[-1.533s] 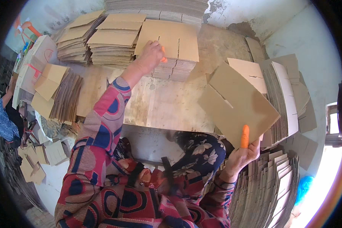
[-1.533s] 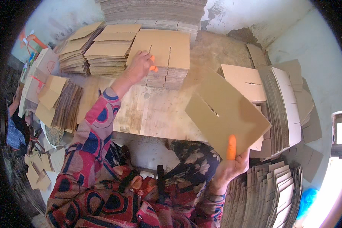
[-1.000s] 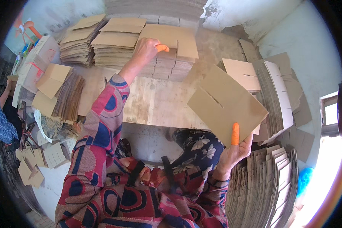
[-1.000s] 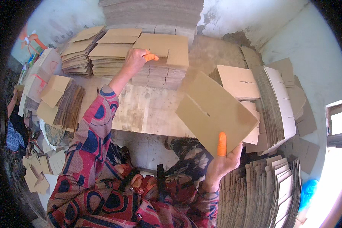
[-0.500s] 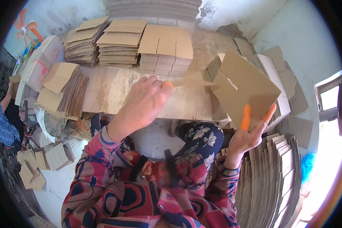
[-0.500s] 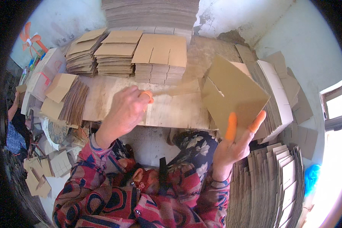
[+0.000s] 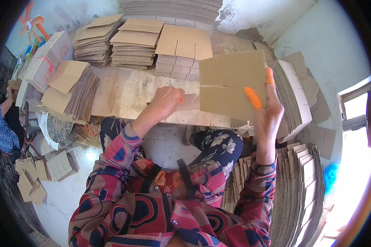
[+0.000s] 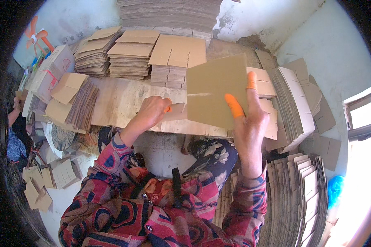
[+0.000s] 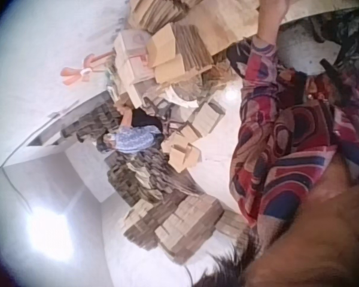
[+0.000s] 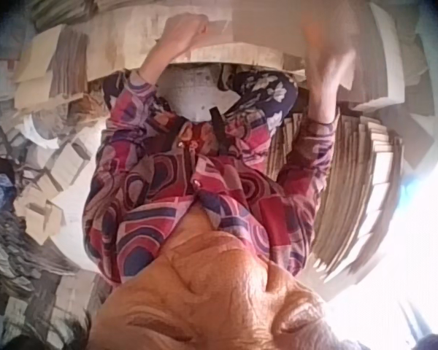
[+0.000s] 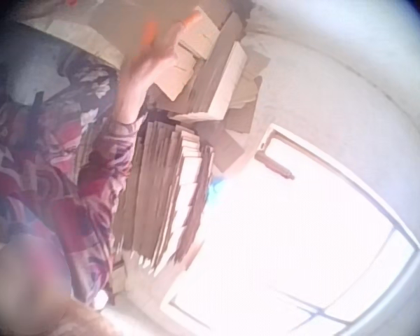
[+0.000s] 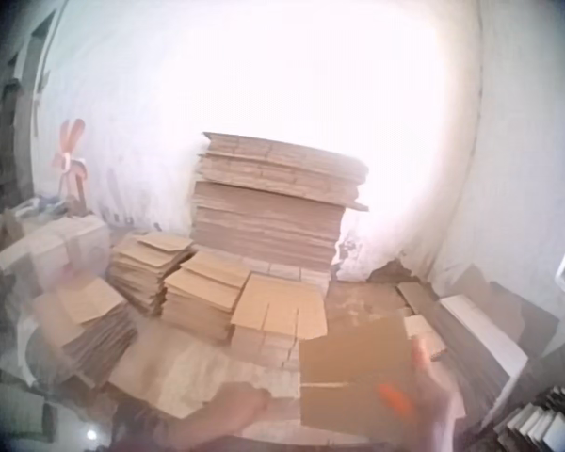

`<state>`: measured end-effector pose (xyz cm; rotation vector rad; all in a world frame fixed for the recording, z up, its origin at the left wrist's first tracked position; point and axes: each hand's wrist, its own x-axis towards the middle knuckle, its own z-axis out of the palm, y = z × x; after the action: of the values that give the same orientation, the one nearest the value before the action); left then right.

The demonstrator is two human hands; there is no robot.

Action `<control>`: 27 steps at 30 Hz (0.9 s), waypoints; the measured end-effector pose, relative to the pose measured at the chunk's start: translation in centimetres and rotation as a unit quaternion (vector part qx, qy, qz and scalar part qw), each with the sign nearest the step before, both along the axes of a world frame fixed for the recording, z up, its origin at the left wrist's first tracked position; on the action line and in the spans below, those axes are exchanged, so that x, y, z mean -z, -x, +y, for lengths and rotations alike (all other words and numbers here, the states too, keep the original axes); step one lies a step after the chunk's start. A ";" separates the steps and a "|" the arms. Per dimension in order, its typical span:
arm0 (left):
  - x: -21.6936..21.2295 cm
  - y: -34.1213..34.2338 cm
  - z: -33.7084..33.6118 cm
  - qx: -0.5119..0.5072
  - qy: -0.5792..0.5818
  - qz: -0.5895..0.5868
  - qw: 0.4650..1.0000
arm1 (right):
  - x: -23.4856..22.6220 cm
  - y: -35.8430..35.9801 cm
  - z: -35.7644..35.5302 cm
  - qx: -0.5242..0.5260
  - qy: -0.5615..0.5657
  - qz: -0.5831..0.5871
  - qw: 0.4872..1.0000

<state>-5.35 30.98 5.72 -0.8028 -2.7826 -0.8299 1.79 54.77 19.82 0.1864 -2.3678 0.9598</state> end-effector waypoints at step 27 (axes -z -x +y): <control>-0.1 0.2 -0.3 0.007 -0.032 0.000 0.999 | 6.0 4.6 -3.5 -0.177 -0.101 -0.208 0.957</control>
<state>-5.58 30.67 5.82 -0.8109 -2.7387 -0.9171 -2.79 51.27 13.85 0.5512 -2.8901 0.9901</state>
